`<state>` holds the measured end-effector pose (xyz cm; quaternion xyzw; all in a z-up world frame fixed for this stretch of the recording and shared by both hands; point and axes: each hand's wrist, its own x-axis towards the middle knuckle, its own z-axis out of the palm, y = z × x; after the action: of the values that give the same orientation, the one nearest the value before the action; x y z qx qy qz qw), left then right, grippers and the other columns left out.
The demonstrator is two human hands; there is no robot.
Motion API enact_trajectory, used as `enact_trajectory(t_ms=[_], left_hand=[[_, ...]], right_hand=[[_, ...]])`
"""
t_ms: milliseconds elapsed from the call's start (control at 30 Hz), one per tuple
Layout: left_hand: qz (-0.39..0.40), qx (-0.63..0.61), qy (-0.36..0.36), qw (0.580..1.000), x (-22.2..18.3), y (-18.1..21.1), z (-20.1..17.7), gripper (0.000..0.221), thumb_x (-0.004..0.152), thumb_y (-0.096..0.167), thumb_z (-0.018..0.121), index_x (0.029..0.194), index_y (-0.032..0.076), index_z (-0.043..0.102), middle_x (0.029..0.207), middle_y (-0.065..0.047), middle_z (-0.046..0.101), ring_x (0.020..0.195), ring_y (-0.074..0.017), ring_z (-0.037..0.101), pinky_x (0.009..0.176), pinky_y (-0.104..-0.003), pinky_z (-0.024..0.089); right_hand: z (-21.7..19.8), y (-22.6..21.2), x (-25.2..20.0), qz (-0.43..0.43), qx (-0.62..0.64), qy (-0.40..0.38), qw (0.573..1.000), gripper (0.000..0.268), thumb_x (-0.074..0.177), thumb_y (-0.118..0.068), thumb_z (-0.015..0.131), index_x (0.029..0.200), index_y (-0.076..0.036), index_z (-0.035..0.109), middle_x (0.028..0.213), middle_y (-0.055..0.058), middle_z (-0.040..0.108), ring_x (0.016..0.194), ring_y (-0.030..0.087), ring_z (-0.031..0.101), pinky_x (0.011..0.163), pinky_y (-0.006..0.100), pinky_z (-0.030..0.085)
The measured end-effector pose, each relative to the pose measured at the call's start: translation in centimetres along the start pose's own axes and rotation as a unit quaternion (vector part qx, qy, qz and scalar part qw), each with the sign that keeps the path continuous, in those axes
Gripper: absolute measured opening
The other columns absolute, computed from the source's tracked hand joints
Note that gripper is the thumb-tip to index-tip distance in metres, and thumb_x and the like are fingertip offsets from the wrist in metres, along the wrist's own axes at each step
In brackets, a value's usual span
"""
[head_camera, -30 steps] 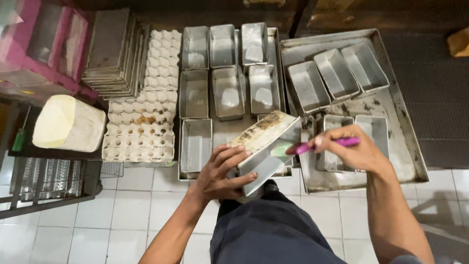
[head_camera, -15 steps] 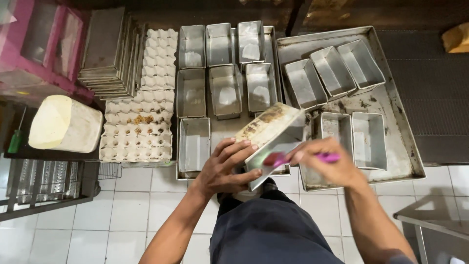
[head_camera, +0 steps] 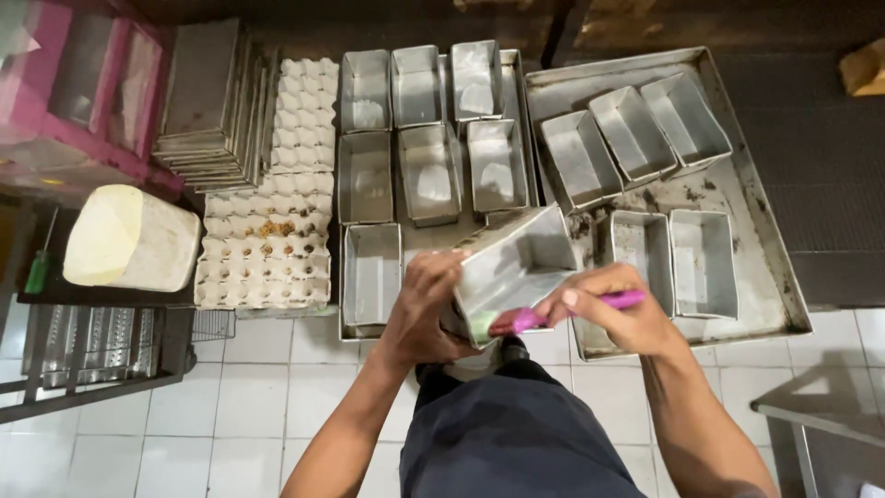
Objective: Greasing the interior of rectangular metal bread tins using a brush and shortening.
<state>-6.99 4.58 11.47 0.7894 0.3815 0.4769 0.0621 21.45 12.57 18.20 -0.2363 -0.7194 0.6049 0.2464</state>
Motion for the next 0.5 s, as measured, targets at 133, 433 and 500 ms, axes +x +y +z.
enact_trajectory(t_ms=[133, 433, 500], left_hand=[[-0.063, -0.118, 0.004, 0.991, -0.8, -0.3, 0.8, 0.132, 0.056, 0.041, 0.101, 0.160, 0.014, 0.024, 0.150, -0.013, 0.052, 0.139, -0.0321, 0.051, 0.122, -0.048, 0.039], [-0.280, -0.442, -0.068, 0.850, -1.7, -1.1, 0.9, 0.157, 0.055, 0.028, 0.100, 0.173, 0.019, -0.003, 0.153, -0.017, 0.055, 0.143, -0.0314, 0.054, 0.126, -0.044, 0.039], [-0.244, -0.427, -0.038, 0.870, -1.9, -1.1, 1.6, 0.153, 0.050, 0.030, 0.097, 0.166, 0.018, -0.001, 0.172, -0.011, 0.012, 0.149, -0.0305, 0.042, 0.125, -0.044, 0.037]], right_hand=[[0.8, -0.5, 2.0, -0.015, 0.011, -0.027, 0.999, 0.025, 0.096, -0.015, 0.064, 0.087, 0.004, 0.079, 0.093, 0.017, 0.082, 0.087, 0.024, 0.079, 0.080, 0.034, 0.063], [-3.0, -1.7, 3.9, -0.071, 0.031, -0.078, 0.994, 0.015, 0.094, -0.015, 0.071, 0.090, -0.003, 0.078, 0.100, 0.016, 0.081, 0.084, 0.021, 0.079, 0.072, 0.032, 0.064], [-1.0, -2.4, 4.9, -0.011, -0.024, -0.144, 0.989, 0.015, 0.091, -0.015, 0.072, 0.091, -0.003, 0.081, 0.093, 0.015, 0.083, 0.075, 0.020, 0.077, 0.066, 0.032, 0.061]])
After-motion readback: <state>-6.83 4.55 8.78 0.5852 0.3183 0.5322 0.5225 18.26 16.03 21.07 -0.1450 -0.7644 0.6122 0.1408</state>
